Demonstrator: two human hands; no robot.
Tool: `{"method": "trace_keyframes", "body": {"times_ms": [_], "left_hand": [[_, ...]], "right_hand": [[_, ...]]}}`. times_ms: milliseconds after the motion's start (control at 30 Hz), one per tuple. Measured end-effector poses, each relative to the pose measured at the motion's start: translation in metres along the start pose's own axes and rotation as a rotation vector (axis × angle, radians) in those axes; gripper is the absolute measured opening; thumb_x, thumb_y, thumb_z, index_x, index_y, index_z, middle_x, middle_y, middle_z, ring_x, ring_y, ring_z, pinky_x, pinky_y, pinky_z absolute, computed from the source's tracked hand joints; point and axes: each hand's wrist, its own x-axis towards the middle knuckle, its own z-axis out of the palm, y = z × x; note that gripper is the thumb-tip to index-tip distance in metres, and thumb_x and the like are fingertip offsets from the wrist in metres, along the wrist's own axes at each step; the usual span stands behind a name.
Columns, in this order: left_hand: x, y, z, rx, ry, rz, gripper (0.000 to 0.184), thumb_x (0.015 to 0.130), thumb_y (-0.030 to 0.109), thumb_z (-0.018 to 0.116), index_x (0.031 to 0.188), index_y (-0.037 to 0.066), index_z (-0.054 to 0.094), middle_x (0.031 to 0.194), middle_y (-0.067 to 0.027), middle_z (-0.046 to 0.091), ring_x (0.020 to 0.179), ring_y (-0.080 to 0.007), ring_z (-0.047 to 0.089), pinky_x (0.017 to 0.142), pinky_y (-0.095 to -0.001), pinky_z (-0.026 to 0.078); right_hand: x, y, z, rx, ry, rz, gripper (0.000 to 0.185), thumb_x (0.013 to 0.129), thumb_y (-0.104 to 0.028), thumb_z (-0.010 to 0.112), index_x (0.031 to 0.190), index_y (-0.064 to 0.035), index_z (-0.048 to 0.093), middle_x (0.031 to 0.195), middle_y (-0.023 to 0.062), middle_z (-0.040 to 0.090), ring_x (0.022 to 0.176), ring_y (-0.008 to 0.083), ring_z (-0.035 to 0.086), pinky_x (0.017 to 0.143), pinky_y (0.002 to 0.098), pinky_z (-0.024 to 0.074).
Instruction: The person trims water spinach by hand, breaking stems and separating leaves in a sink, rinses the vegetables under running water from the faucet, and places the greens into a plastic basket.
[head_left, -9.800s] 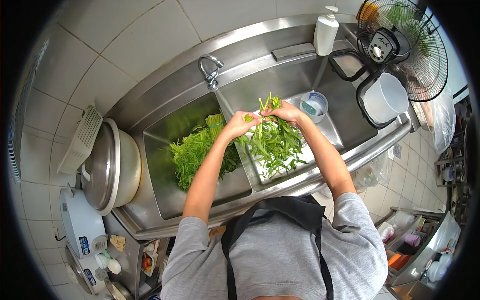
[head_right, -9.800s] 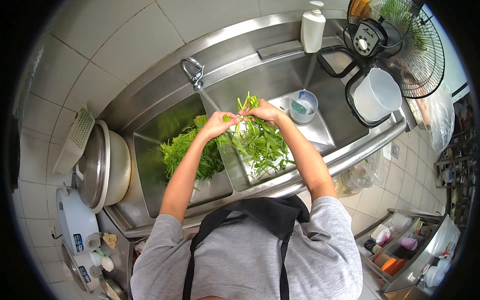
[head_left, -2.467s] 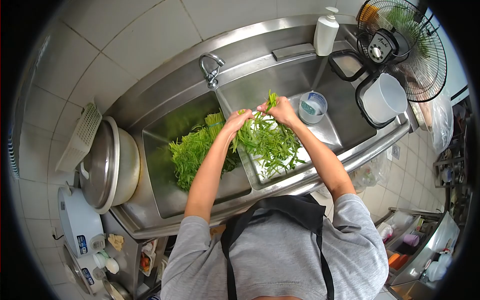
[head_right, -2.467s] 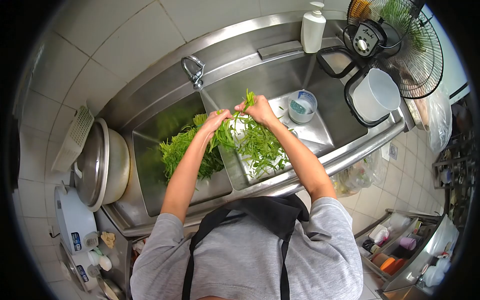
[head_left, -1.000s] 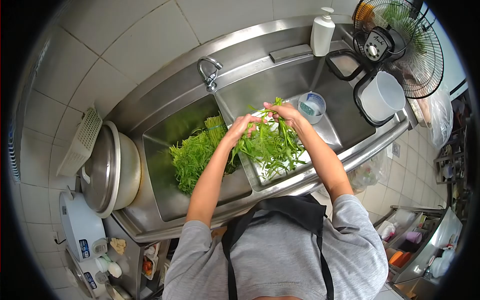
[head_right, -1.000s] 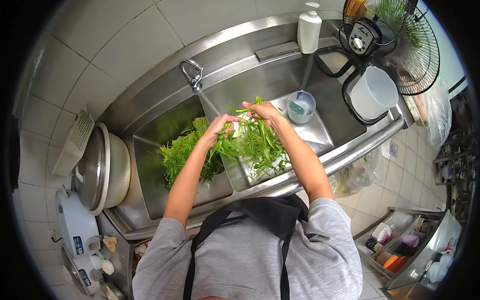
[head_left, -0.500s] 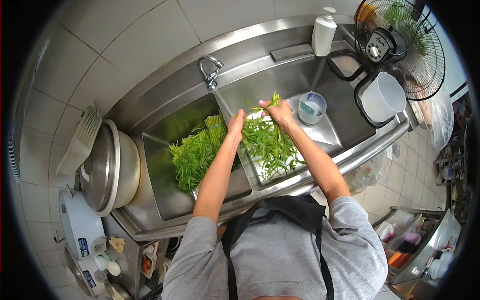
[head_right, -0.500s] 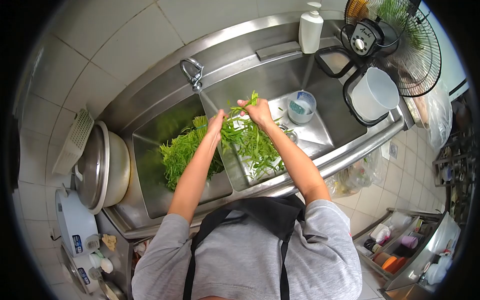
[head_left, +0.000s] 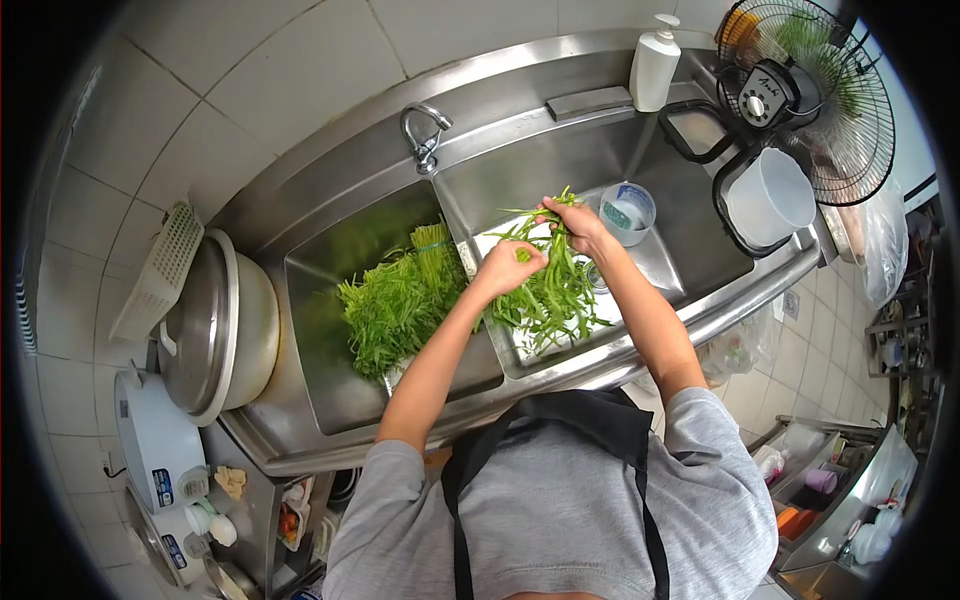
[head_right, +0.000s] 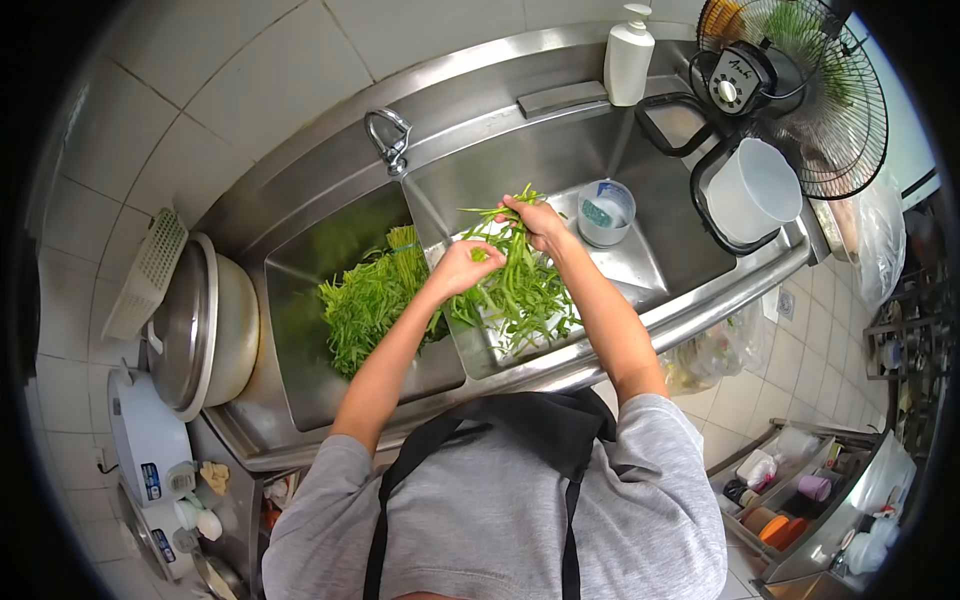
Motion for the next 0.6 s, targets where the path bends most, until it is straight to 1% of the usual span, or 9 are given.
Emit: {"method": "trace_keyframes", "body": {"times_ms": [100,133,233,333,433,467,567,600], "left_hand": [[0.0,0.015,0.006,0.145,-0.021,-0.07,0.03,0.072,0.032,0.068,0.077,0.003,0.064,0.07,-0.0067,0.062,0.063,-0.0139,0.054,0.065,-0.0293,0.044],[0.003,0.014,0.006,0.129,-0.047,-0.096,0.031,0.07,0.034,0.068,0.075,0.003,0.063,0.07,-0.0065,0.062,0.063,-0.0151,0.054,0.066,-0.0299,0.044],[0.003,0.012,0.0,-0.013,-0.089,-0.02,0.032,0.073,0.036,0.067,0.077,0.004,0.063,0.068,-0.0042,0.06,0.061,-0.0122,0.052,0.062,-0.0271,0.043],[-0.003,0.017,-0.013,-0.23,-0.157,-0.119,0.03,0.077,0.035,0.063,0.081,0.006,0.06,0.062,0.0019,0.052,0.055,-0.0063,0.044,0.054,-0.0219,0.036],[-0.003,0.013,-0.024,-0.412,-0.213,-0.185,0.026,0.081,0.033,0.06,0.086,0.007,0.057,0.058,0.0072,0.042,0.051,-0.0025,0.034,0.049,-0.0195,0.027],[-0.002,0.012,-0.027,-0.429,-0.241,-0.174,0.023,0.082,0.03,0.058,0.086,0.007,0.055,0.056,0.0084,0.036,0.05,-0.0027,0.029,0.049,-0.02,0.024],[-0.002,0.011,-0.039,-0.463,-0.27,-0.174,0.025,0.082,0.031,0.058,0.087,0.007,0.055,0.055,0.0079,0.036,0.05,-0.003,0.03,0.049,-0.0199,0.025],[-0.003,0.011,-0.041,-0.435,-0.249,-0.16,0.025,0.082,0.032,0.057,0.084,0.007,0.056,0.053,0.0078,0.035,0.05,-0.0032,0.03,0.05,-0.0202,0.025]], "right_hand": [[0.006,0.008,0.003,0.073,0.064,-0.044,0.017,0.085,-0.018,0.054,0.089,-0.0016,0.056,0.069,0.0095,0.061,0.05,0.012,0.051,0.043,0.0224,0.0422],[0.004,0.008,0.008,0.051,0.139,-0.063,0.021,0.083,-0.022,0.058,0.087,-0.0014,0.056,0.068,0.0105,0.06,0.05,0.0144,0.052,0.043,0.0236,0.0417],[-0.011,0.003,0.013,-0.227,0.258,-0.243,0.031,0.08,-0.032,0.061,0.083,-0.002,0.057,0.064,0.0069,0.058,0.048,0.0115,0.049,0.041,0.0224,0.0377],[-0.02,-0.005,0.005,-0.29,0.161,-0.231,0.042,0.077,-0.045,0.061,0.077,-0.0039,0.056,0.06,0.0028,0.054,0.046,0.0079,0.046,0.039,0.0212,0.0314],[-0.017,-0.004,0.001,-0.248,0.045,-0.252,0.047,0.076,-0.053,0.058,0.072,-0.0063,0.055,0.057,-0.0004,0.05,0.044,0.0056,0.041,0.037,0.0205,0.026],[-0.018,-0.005,0.002,-0.224,0.045,-0.248,0.047,0.075,-0.053,0.058,0.071,-0.0074,0.054,0.055,-0.0012,0.047,0.043,0.0059,0.039,0.037,0.0207,0.0241],[-0.013,-0.004,-0.001,-0.216,-0.024,-0.296,0.045,0.076,-0.052,0.058,0.071,-0.0075,0.054,0.055,-0.0015,0.048,0.042,0.006,0.038,0.036,0.0207,0.024],[-0.009,-0.002,-0.003,-0.205,-0.034,-0.301,0.045,0.076,-0.052,0.059,0.071,-0.0074,0.054,0.056,-0.0013,0.048,0.043,0.006,0.04,0.037,0.0206,0.025]]}}
